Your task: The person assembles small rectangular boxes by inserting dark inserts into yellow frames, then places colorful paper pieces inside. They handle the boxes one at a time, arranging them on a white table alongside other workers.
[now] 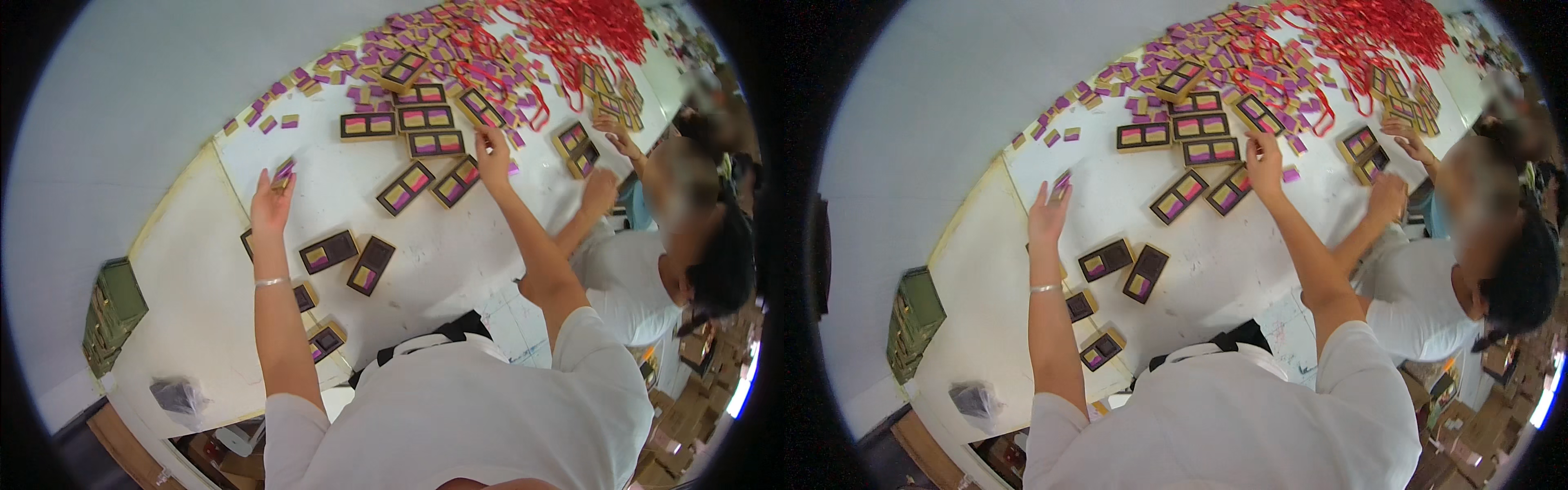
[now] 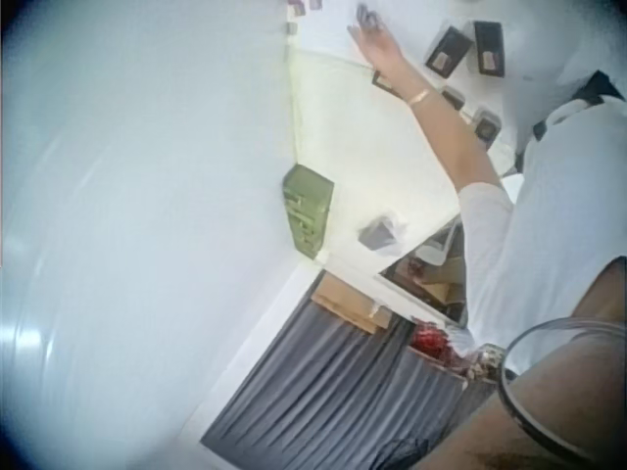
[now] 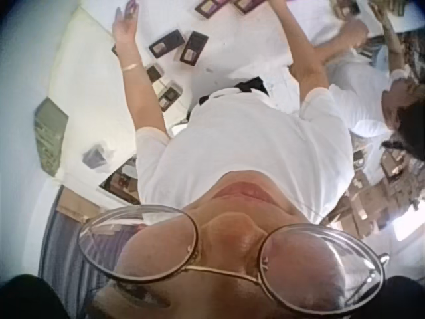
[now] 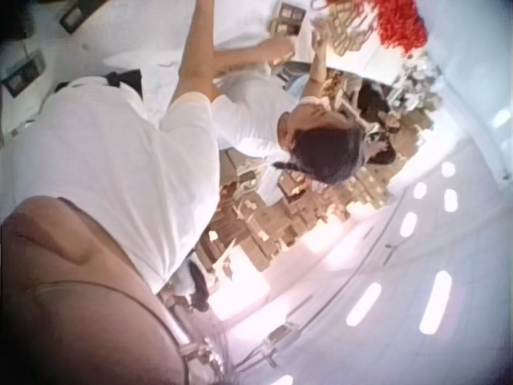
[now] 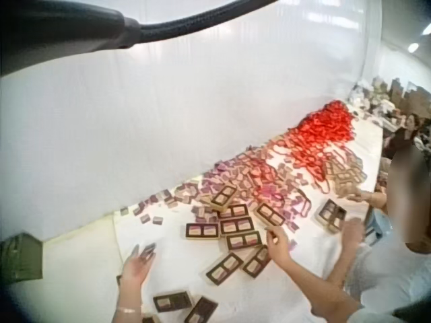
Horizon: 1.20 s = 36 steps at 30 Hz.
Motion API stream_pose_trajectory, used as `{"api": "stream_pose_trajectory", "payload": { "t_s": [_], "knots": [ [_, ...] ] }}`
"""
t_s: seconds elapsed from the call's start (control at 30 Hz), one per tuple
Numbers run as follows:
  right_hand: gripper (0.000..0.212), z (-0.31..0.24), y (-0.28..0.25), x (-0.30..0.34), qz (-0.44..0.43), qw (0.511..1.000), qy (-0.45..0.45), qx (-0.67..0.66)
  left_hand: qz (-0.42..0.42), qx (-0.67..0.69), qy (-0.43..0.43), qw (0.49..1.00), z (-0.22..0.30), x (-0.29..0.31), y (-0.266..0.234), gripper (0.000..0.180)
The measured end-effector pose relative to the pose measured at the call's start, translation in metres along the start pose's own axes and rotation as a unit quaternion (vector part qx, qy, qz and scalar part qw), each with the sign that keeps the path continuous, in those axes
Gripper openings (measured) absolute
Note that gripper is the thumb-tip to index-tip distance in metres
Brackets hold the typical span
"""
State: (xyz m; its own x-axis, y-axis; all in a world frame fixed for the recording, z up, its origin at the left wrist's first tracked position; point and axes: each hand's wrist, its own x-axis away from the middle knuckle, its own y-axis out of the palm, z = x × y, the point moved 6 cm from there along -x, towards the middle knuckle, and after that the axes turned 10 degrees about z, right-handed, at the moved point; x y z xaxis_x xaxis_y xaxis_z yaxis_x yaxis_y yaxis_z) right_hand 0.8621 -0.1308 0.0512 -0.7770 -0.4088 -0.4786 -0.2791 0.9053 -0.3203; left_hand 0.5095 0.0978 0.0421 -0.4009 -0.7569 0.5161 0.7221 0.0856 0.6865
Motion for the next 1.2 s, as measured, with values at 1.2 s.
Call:
{"api": "stream_pose_trajectory", "payload": {
  "t_s": [1.2],
  "knots": [
    [0.092,0.229,0.072,-0.307,-0.515,0.724,-0.105,0.446,-0.249,-0.466,0.133,0.839,-0.246,-0.070,0.257,0.012]
  ]
}}
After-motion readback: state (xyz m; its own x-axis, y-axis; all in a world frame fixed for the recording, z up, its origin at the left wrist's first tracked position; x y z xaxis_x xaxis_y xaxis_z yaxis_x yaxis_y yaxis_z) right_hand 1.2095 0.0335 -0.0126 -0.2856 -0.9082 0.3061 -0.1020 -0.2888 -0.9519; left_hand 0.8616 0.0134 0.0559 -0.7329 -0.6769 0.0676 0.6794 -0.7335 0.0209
